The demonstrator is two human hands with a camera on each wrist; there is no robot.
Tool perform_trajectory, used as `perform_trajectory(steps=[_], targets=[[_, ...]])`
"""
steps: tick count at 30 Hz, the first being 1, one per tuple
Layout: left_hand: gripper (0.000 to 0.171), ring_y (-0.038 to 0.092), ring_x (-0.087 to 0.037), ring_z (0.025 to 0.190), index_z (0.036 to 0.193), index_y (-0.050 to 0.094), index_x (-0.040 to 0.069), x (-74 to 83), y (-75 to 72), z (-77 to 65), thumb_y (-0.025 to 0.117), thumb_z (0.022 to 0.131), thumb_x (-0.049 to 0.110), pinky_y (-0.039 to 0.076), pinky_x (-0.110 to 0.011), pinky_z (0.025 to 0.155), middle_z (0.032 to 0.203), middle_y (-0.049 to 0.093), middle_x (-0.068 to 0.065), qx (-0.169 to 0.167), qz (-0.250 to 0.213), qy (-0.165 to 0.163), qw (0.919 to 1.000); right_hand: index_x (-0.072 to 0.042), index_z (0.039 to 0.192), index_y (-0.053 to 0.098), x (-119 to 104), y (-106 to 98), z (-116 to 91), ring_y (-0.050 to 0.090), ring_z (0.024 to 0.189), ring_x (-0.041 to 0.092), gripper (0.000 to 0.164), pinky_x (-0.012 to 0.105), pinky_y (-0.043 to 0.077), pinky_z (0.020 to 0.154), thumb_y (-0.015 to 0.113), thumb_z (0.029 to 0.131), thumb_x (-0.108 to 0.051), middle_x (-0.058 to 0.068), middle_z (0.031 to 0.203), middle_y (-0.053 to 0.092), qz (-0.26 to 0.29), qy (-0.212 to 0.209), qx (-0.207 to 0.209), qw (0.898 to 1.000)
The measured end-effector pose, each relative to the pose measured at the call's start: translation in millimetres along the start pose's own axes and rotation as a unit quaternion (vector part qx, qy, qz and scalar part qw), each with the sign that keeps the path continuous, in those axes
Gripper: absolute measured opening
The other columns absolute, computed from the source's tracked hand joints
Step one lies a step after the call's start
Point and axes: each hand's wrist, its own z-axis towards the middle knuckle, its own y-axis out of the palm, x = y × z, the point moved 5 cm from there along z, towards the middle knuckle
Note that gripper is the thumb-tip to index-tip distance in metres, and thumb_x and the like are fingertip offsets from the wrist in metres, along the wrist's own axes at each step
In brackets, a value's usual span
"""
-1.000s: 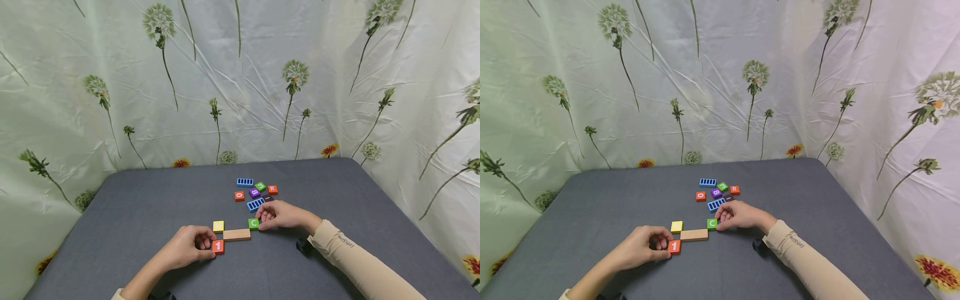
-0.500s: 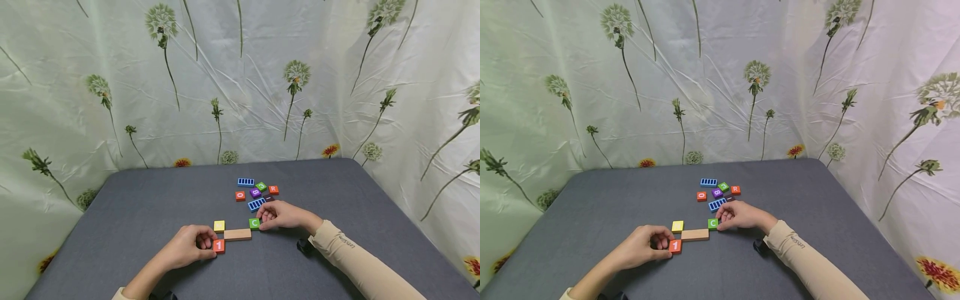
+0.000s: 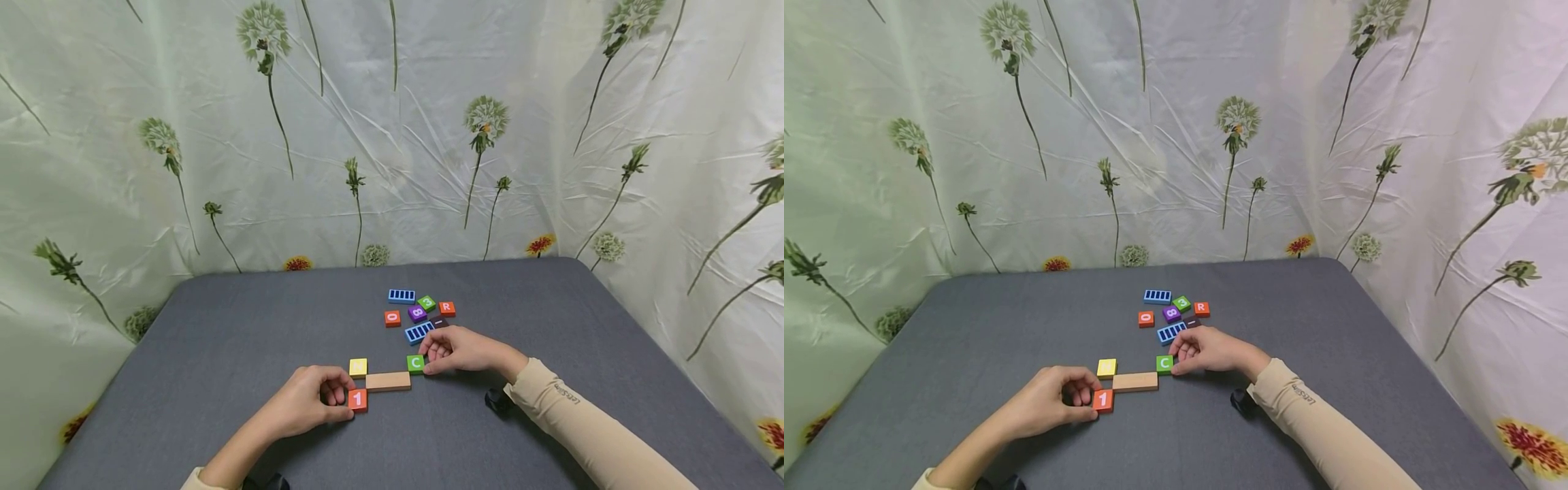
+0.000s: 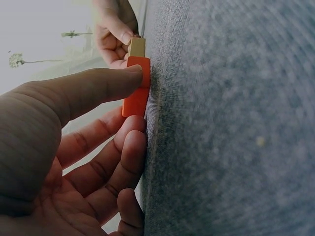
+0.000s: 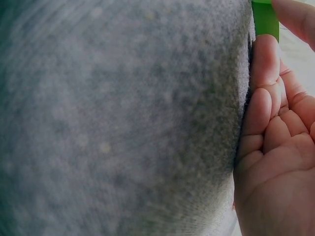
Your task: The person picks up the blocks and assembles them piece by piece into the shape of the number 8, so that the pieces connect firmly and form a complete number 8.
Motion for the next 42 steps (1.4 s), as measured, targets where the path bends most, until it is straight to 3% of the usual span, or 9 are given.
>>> perform_trajectory(steps=[20,42], targets=[[0.032,0.058,-0.005,0.073,0.104,0.074,0.015,-0.9,-2.9,0.4,0.096,0.080,0.017,0.048,-0.021,0.067,0.082,0.064,0.004,-0.006,-0.006,0.010,0.9999,-0.004,0.115,0.068,0.6,-0.3,0.6,0.058,0.084,0.013,0.026,0.021,0.050,0.073,0.079,0.097,-0.019,-0.001,0.093,0.065,0.005,-0.002,-0.005,1.000],[0.028,0.059,-0.004,0.072,0.101,0.074,0.019,-3.9,-1.9,1.5,0.094,0.082,0.018,0.049,-0.022,0.067,0.082,0.064,0.007,-0.004,0.008,-0.003,1.0000,-0.004,0.116,0.069,-0.9,-1.1,-0.3,0.059,0.082,0.011,0.026,0.021,0.049,0.072,0.078,0.098,-0.021,-0.002,0.092,0.065,-0.002,-0.013,-0.005,1.000]])
